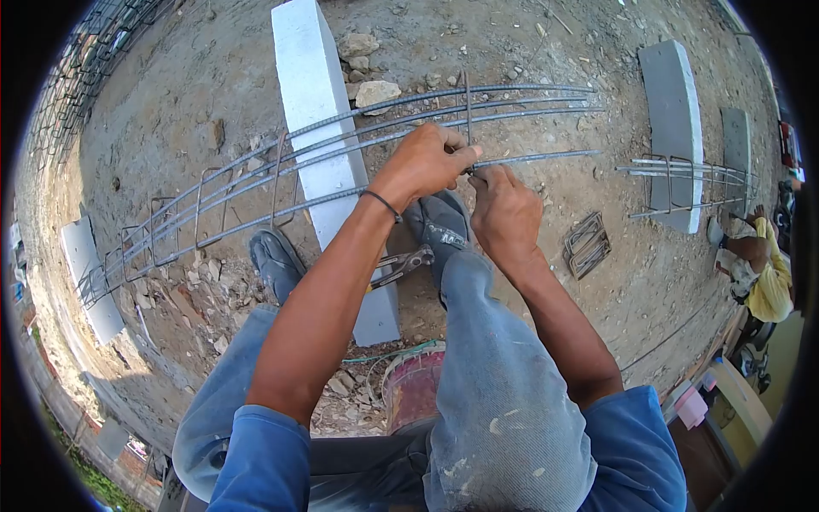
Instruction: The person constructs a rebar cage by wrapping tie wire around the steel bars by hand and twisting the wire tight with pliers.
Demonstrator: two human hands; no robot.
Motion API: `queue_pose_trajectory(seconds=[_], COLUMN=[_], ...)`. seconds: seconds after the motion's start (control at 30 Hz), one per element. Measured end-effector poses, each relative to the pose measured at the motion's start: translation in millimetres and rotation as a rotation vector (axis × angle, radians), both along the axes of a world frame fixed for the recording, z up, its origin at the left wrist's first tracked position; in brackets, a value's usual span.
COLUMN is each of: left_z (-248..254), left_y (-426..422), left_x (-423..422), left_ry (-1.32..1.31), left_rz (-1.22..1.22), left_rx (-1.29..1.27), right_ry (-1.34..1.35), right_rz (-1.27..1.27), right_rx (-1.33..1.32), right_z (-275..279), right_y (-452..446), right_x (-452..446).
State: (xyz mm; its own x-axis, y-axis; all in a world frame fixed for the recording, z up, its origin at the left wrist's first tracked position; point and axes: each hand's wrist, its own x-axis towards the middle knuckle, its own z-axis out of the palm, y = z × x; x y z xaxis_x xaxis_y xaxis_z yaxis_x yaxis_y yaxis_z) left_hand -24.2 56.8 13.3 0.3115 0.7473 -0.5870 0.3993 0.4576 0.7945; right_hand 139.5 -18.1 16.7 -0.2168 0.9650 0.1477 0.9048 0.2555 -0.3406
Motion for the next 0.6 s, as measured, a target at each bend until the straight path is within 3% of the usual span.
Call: queue_pose_trajectory(seconds=[0.07, 0.1, 0.17, 0.4, 0.5, 0.53, 0.6], left_z=[1, 0, -2, -6, -4, -9, -15], left_y=[0, -1, 0, -4, -2, -3, -5], left_x=[-1, -1, 0, 3, 3, 4, 5], left_ry=[-0.002, 0.0, 0.007, 0.013, 0.054, 0.047, 0.036], left_rz=[-0.036, -0.034, -0.014, 0.045, 0.014, 0.033, 0.047], left_rx=[0.024, 0.02, 0.031, 0.049, 0.075, 0.095, 0.112], right_ry=[0.371, 0.373, 0.753, 0.785, 1.356, 1.357, 2.251], right_rz=[-0.136, -0.135, -0.412, -0.362, -0.515, -0.518, -0.603], right_rx=[-0.208, -0.212, -0.373, -0.395, -0.868, -0.866, -1.505], right_z=[2, 0, -9, -20, -24, -33, -50], right_y=[5, 6, 5, 1, 6, 5, 2], right_x=[4, 4, 4, 6, 15, 20, 27])
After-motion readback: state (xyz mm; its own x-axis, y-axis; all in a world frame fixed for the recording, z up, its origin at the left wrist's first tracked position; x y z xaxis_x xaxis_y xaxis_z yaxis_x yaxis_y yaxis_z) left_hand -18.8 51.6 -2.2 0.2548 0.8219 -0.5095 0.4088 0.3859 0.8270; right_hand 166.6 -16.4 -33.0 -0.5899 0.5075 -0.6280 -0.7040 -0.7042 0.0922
